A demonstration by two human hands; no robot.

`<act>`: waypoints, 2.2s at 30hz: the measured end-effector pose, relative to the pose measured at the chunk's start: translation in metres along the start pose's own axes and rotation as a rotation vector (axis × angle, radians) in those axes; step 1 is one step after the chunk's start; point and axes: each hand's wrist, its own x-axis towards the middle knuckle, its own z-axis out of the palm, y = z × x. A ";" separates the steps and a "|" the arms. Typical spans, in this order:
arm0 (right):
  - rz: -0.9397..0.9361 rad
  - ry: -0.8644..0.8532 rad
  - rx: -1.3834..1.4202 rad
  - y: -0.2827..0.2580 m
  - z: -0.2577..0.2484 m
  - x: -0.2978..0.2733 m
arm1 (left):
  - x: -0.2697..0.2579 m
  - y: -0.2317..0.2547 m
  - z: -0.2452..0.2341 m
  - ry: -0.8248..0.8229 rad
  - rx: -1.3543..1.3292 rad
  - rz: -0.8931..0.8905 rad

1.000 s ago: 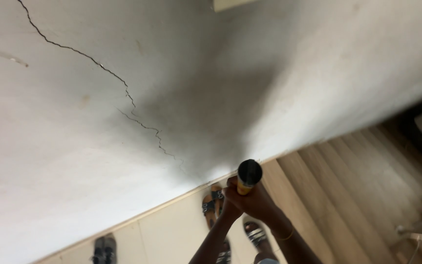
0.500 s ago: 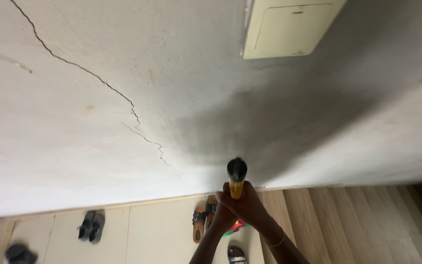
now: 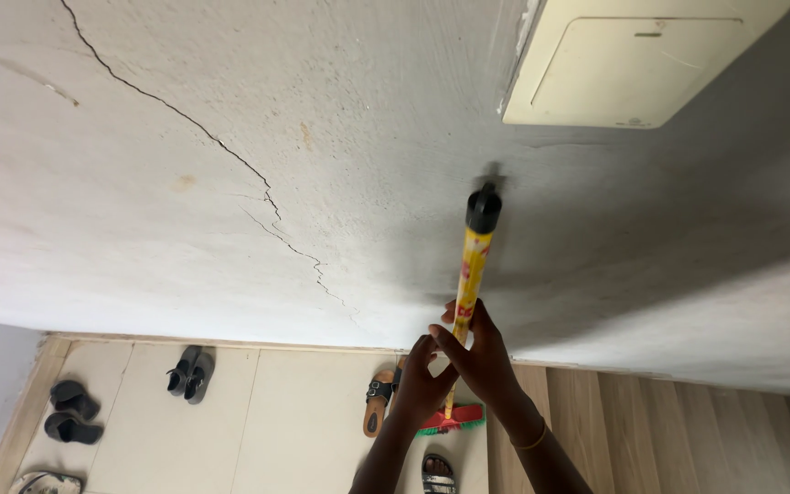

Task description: Organizing and aligning various pairs of shoes on the floor and sweeping the area.

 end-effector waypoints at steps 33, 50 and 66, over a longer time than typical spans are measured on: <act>0.244 -0.384 -0.666 0.133 -0.014 -0.069 | -0.068 -0.044 -0.027 0.283 -0.177 -0.294; 0.051 -0.765 0.001 -0.016 0.250 -0.223 | -0.321 -0.042 -0.192 0.770 -0.327 -0.245; -0.067 -1.220 -0.013 -0.123 0.468 -0.394 | -0.555 -0.077 -0.333 1.287 -0.330 -0.274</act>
